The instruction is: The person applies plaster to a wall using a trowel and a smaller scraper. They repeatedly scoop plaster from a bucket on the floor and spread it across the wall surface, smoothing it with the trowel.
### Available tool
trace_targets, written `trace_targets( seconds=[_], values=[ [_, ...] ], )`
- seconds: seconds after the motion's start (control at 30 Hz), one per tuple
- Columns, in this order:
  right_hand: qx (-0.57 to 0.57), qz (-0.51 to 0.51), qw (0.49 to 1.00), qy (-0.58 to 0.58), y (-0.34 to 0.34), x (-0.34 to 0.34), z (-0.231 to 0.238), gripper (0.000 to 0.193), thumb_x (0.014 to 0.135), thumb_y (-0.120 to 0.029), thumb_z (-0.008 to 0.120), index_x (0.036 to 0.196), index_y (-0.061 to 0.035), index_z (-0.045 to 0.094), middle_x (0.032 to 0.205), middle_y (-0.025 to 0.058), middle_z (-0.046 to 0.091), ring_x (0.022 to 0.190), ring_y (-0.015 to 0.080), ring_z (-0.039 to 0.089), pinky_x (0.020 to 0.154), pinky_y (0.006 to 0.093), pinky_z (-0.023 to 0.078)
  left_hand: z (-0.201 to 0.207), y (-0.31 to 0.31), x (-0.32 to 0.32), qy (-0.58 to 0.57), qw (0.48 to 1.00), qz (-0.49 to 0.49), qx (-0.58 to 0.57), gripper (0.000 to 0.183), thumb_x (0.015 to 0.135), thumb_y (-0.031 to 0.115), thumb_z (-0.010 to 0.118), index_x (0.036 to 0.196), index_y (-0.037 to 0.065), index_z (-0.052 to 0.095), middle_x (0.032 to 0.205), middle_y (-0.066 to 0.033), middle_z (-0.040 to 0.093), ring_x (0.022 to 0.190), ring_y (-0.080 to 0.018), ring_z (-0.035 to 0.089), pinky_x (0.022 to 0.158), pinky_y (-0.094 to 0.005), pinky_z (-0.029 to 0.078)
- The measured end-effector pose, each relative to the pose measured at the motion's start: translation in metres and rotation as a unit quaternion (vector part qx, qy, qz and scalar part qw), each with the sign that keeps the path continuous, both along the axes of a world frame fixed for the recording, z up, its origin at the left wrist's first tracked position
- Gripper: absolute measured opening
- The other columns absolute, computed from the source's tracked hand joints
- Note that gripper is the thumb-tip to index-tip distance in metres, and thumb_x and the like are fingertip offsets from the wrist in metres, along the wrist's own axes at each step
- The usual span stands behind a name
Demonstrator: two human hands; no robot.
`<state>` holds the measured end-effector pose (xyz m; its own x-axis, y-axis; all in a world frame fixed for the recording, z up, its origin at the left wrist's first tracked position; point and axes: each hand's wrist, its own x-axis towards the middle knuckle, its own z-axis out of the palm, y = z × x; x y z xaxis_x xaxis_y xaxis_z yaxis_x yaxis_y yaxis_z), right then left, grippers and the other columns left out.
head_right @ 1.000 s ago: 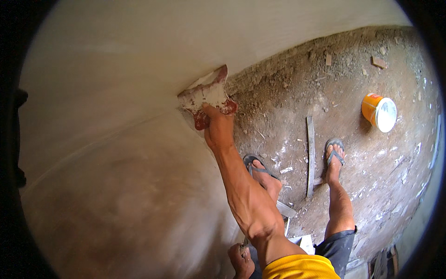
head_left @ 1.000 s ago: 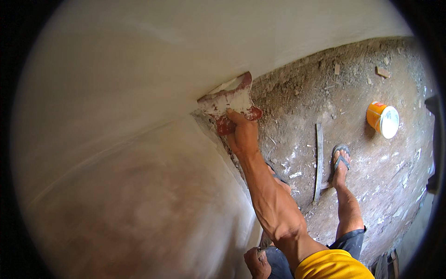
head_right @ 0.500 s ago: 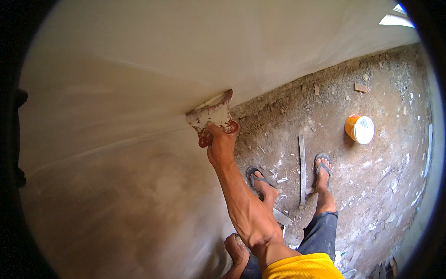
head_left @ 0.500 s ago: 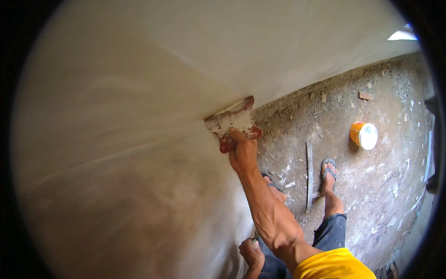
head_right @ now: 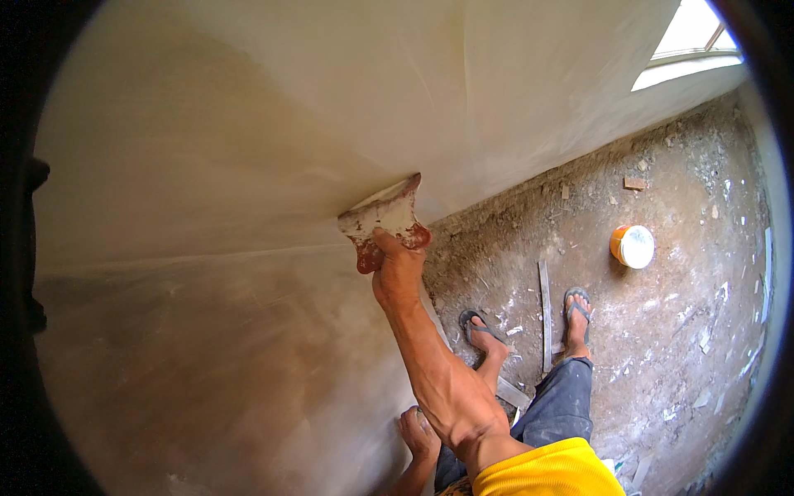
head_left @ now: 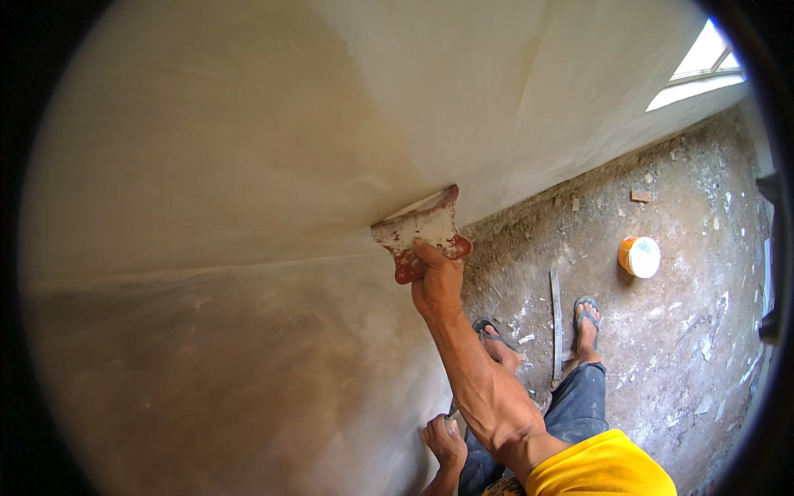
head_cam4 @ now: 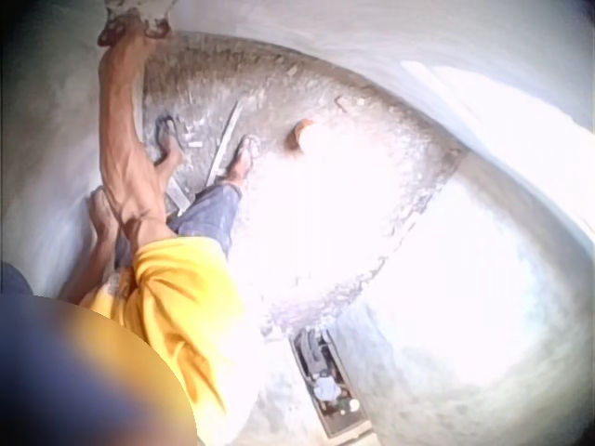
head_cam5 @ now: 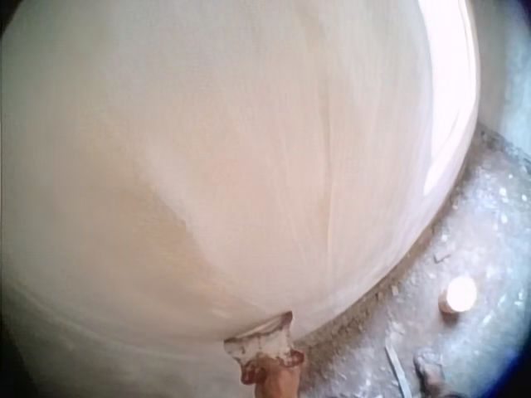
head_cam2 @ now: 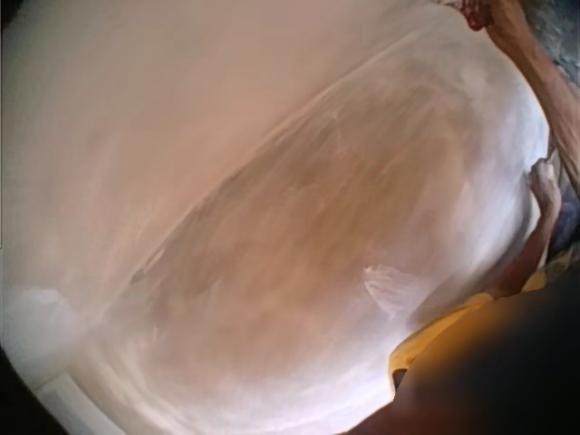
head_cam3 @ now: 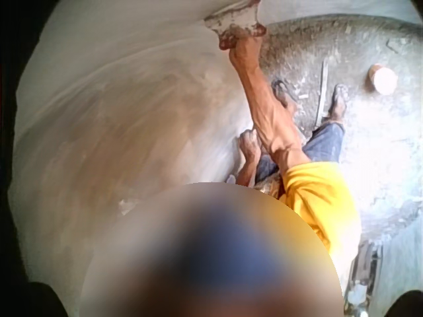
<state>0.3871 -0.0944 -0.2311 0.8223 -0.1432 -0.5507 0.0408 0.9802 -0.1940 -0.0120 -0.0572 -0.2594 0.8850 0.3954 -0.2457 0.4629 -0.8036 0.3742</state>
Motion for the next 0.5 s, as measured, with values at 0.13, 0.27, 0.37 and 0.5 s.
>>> trace_targets(
  seconds=[0.13,0.27,0.37,0.5],
  values=[
    [-0.009,-0.013,1.000,0.007,0.001,0.006,0.049,0.041,0.087,0.010,0.067,0.125,-0.0026,0.061,0.114,0.0084,0.070,0.101,0.0233,0.070,0.087,0.0378,0.058,0.021,0.005,0.012,-0.008,1.000,0.003,0.007,0.036,0.083,0.005,0.069,0.118,0.001,0.060,0.112,-0.0204,0.062,0.108,-0.0432,0.055,0.097,-0.0555,0.040],
    [-0.020,-0.024,1.000,-0.001,0.003,0.011,0.111,0.027,0.087,0.007,0.068,0.113,-0.0004,0.064,0.102,0.0070,0.070,0.088,0.0200,0.069,0.077,0.0359,0.057,0.032,0.013,0.012,0.022,1.000,0.015,0.010,0.037,0.082,0.003,0.069,0.118,0.002,0.060,0.112,-0.0198,0.063,0.108,-0.0428,0.055,0.096,-0.0560,0.040],
    [-0.035,-0.017,0.999,0.011,0.001,0.002,0.157,0.012,0.087,0.004,0.068,0.096,-0.0033,0.064,0.088,0.0031,0.067,0.074,0.0160,0.064,0.067,0.0342,0.054,0.045,0.019,-0.004,0.022,0.999,-0.019,0.019,0.037,0.081,0.002,0.066,0.117,0.003,0.060,0.111,-0.0200,0.063,0.108,-0.0430,0.056,0.095,-0.0561,0.040],
    [-0.045,-0.010,0.999,0.016,0.002,0.009,0.207,0.012,0.086,0.001,0.066,0.082,-0.0068,0.058,0.078,-0.0001,0.060,0.065,0.0120,0.057,0.062,0.0331,0.049,0.058,0.031,-0.001,-0.022,0.999,-0.026,0.023,0.035,0.082,0.003,0.061,0.117,0.003,0.060,0.109,-0.0208,0.063,0.107,-0.0429,0.056,0.095,-0.0555,0.040]
  ],
)
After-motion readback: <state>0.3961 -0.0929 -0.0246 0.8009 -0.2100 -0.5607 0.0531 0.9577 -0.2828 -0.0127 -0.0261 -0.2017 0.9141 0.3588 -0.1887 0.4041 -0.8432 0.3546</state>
